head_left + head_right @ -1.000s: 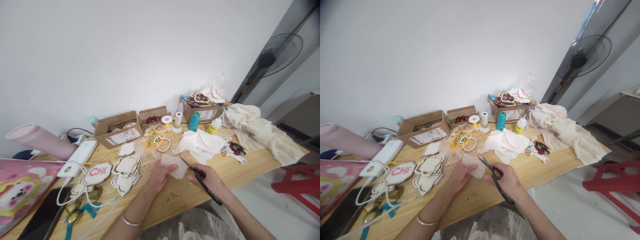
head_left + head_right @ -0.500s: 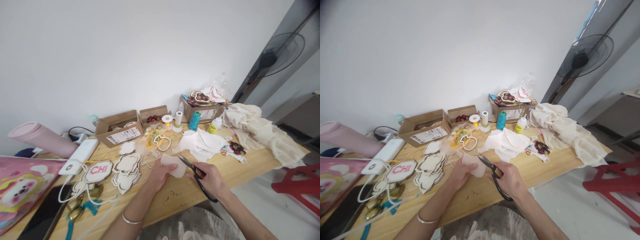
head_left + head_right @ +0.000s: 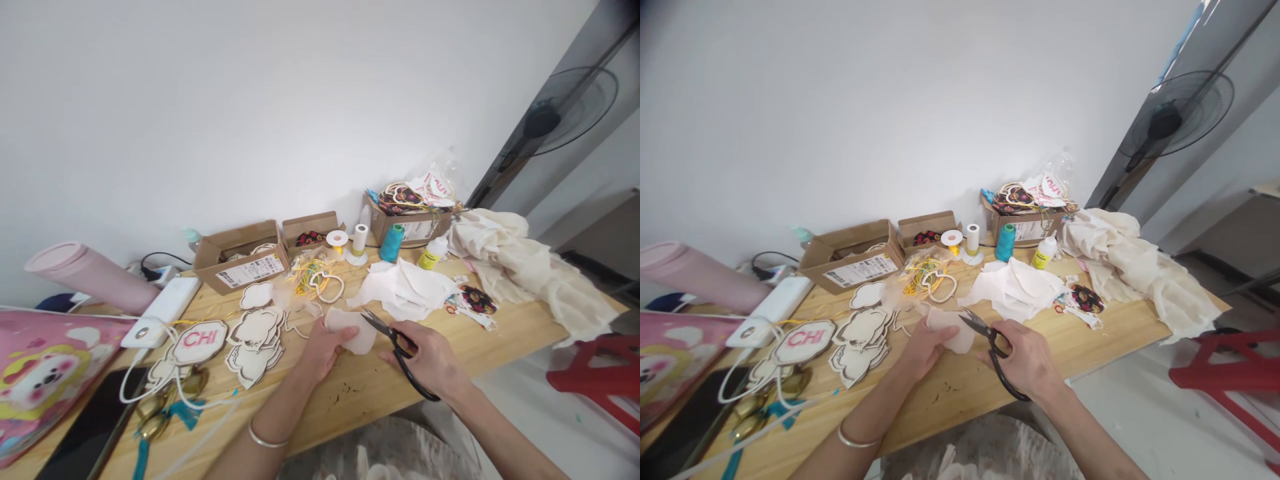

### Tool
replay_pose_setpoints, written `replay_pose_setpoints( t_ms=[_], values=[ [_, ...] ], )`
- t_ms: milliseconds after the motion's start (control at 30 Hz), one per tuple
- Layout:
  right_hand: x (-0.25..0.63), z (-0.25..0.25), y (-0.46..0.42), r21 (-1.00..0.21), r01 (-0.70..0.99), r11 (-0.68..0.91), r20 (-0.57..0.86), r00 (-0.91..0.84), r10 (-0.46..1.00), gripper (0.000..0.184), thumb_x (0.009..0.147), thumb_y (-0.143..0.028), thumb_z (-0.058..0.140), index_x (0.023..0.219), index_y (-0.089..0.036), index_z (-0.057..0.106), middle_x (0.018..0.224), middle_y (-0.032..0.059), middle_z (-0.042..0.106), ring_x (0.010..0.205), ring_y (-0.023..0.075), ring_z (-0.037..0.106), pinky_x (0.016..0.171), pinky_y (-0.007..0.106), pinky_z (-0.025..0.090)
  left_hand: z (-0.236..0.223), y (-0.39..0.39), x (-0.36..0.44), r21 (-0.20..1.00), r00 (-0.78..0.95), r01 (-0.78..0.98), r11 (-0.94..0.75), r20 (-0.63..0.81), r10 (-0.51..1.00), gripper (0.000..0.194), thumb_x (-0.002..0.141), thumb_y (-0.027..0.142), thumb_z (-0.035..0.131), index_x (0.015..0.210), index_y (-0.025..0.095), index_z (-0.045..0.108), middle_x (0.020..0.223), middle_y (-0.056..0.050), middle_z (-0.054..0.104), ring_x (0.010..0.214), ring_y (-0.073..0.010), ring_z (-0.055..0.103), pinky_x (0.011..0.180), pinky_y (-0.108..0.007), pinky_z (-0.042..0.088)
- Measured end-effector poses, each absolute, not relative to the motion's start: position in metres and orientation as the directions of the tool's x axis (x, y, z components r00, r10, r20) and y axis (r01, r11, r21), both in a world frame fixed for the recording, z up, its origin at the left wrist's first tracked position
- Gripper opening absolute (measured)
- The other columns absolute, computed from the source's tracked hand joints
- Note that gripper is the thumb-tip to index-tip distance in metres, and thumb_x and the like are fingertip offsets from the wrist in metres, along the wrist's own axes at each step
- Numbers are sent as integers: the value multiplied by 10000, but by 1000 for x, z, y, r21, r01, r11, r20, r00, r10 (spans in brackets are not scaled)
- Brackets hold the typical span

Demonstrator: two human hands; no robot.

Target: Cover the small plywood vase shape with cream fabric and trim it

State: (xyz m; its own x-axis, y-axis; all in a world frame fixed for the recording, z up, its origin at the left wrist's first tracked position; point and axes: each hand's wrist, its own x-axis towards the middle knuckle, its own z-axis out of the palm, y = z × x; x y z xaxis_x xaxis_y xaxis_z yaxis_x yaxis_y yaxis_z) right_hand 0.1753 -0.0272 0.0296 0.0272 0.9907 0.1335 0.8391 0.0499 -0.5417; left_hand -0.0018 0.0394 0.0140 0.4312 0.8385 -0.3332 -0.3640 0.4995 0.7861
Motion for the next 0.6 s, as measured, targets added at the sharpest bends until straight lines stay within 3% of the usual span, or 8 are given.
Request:
replay_pose_setpoints(
  t_ms=[200,600],
  values=[
    [175,34,-29,-478,877,46,142,26,990,348,665,-433,572,897,-179,629,694,32,627,592,160,568,544,241,408,12,41,-2,804,412,-352,480,-328,850,364,511,189,760,847,108,647,829,-89,689,726,-199,633,657,-296,500],
    [171,30,-28,-470,882,35,176,55,983,250,713,-357,506,849,-189,630,656,27,616,545,146,538,496,224,369,10,40,-1,794,397,-369,483,-335,855,362,520,184,753,853,117,629,811,-68,689,719,-196,632,654,-300,496]
  ],
)
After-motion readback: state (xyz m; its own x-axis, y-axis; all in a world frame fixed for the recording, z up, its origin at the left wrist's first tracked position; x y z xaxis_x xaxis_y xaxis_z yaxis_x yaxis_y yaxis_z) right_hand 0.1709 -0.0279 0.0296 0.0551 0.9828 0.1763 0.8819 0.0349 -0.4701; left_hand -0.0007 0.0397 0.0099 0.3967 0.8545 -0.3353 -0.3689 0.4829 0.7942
